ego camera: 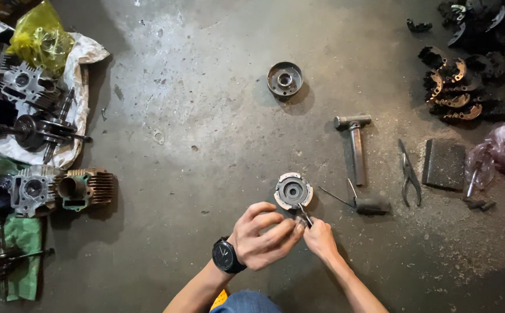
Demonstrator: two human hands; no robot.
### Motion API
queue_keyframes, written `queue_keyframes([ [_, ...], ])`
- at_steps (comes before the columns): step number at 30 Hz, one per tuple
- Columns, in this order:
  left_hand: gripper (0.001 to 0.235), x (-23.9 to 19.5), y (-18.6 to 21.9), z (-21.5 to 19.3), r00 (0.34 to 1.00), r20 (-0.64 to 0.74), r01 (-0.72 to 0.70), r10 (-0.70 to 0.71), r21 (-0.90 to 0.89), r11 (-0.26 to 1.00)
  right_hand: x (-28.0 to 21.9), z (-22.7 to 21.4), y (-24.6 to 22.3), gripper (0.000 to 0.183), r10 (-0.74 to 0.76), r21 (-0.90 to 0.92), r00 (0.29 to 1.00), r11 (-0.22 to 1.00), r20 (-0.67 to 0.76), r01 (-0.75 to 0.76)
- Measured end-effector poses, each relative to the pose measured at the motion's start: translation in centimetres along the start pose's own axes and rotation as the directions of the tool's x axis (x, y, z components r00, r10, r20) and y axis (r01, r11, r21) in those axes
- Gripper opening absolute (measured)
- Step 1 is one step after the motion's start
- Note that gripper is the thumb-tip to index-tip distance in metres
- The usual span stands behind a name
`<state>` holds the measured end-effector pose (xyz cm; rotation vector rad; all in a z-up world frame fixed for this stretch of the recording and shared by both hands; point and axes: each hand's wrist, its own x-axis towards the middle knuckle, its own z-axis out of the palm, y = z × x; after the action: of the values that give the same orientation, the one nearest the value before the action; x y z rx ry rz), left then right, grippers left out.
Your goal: The person sits on the workshop floor and works on a motorcycle clutch assembly. They pick up friction plates and metal discs one at a time, fit them into the clutch hub by hand, and use pliers to press and seat the plates inside the hub.
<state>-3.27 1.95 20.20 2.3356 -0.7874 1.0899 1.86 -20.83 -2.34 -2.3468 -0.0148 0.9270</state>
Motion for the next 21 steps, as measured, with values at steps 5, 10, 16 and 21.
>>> queue_keyframes([
  [5, 0.029, -0.5, 0.0, 0.6, 0.995, -0.033, 0.093, -0.095, -0.072, 0.993, 2.7, 2.8, 4.8, 0.037, -0.076, -0.042, 0.996, 0.996, -0.042, 0.074],
  [10, 0.018, -3.8, -1.2, 6.4, 0.835, 0.046, 0.541, -0.548, -0.249, 0.803, 0.8, 0.8, 0.8, 0.05, 0.005, -0.06, 1.0, 0.998, -0.022, -0.006],
  [16, 0.013, -15.0, -1.8, 17.4, 0.454, 0.366, 0.888, -0.812, -0.11, 0.447, 1.0, 1.2, 1.3, 0.048, -0.022, -0.075, 0.999, 0.997, -0.046, 0.019],
  [21, 0.017, -16.3, -2.0, 20.1, 0.329, 0.473, 0.9, -0.817, 0.103, 0.422, 0.8, 0.9, 0.9, 0.043, -0.013, -0.05, 0.999, 0.999, -0.036, 0.011],
])
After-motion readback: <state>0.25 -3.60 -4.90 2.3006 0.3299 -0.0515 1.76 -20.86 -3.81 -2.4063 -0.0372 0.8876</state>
